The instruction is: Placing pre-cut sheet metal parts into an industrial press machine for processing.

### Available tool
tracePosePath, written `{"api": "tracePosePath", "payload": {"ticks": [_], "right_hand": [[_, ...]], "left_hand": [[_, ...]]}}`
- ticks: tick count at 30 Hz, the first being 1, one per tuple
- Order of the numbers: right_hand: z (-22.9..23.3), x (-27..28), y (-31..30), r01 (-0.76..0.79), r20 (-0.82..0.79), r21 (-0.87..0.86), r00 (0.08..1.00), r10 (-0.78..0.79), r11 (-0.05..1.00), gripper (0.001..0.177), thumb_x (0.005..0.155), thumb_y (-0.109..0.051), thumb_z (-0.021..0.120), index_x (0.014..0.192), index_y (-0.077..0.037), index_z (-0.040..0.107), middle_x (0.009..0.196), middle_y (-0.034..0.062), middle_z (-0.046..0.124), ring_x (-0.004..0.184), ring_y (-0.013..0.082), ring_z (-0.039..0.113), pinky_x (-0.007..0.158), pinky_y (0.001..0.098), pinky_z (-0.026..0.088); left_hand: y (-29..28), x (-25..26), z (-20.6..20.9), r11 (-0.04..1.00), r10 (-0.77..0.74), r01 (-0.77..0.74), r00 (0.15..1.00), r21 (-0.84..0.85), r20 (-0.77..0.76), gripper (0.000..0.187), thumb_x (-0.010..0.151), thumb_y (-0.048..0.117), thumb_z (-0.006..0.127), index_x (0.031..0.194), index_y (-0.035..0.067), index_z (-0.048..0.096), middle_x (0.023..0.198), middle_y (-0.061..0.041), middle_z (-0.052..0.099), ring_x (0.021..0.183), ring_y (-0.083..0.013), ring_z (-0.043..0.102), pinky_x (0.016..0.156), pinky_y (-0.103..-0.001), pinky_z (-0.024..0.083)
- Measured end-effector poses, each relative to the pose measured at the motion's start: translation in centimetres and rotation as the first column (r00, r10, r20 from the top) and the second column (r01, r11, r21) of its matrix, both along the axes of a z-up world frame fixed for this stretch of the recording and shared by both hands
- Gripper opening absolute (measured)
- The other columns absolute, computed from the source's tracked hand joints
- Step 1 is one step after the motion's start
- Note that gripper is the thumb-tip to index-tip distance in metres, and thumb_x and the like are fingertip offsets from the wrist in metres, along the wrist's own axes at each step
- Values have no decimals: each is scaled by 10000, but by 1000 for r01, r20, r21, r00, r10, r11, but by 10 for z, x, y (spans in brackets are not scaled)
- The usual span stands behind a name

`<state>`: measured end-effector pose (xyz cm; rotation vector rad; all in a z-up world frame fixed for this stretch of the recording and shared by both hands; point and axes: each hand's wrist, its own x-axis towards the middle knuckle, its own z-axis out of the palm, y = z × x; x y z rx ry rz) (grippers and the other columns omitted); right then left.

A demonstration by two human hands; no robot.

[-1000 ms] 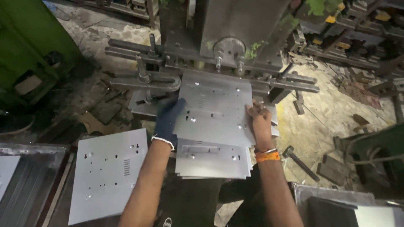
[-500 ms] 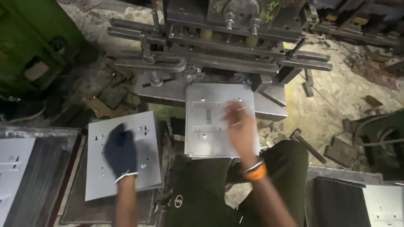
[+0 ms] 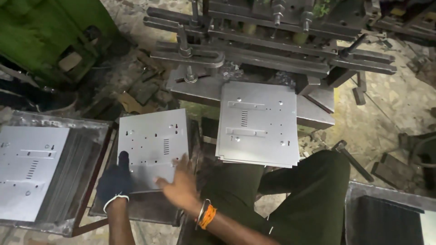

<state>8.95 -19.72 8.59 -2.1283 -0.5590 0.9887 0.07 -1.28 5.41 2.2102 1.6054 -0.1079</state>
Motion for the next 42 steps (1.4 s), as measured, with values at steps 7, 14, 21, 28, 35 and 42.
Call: {"api": "tracePosePath", "payload": {"ticks": [7,14,21,28,35,42], "right_hand": [[-39,10,-9,356,-208,305,930,-303,883,607,832,-333,743,1312,9,600,1336,225,658,1231,327,643,1077,418,476],[34,1,-19,251,-105,284,967,-231,925,480,842,-278,739,1237,-29,628,1149,158,736,1078,289,721,940,380,551],[-8,20,3,522,-316,447,852,-418,726,358,837,-31,710,1175,-3,593,1091,181,730,984,277,717,843,364,574],[47,77,-118,594,-577,435,761,-297,677,396,762,28,746,1121,-1,584,1027,166,704,979,280,679,878,401,566],[65,166,-220,730,-401,498,673,-622,469,433,898,-90,668,1301,23,555,1153,89,678,986,186,646,880,323,511],[52,286,-230,605,-238,668,725,-646,433,315,924,-127,649,1208,9,661,1042,45,716,902,111,655,841,257,501]], "left_hand": [[-5,0,-4,999,37,-39,997,26,68,844,985,750,345,1066,24,769,1120,-307,707,1082,-505,649,957,-595,476],[-13,3,24,999,14,-11,998,-47,67,850,1008,737,335,1028,13,781,1058,-291,748,1053,-481,681,957,-577,495],[-3,-7,29,996,29,-18,992,-84,120,783,916,732,392,1224,98,734,1289,-273,645,1204,-491,583,1030,-559,430],[-18,19,22,938,24,174,833,-301,553,657,841,407,723,1348,0,625,1238,-199,699,1109,-327,645,952,-431,487],[-129,146,108,554,153,672,498,-491,854,582,797,276,752,1303,6,654,1087,-100,775,955,-210,715,859,-362,567],[-127,285,87,514,224,677,487,-527,844,447,802,269,782,1142,-17,736,982,-105,768,831,-221,707,755,-369,564]]}}
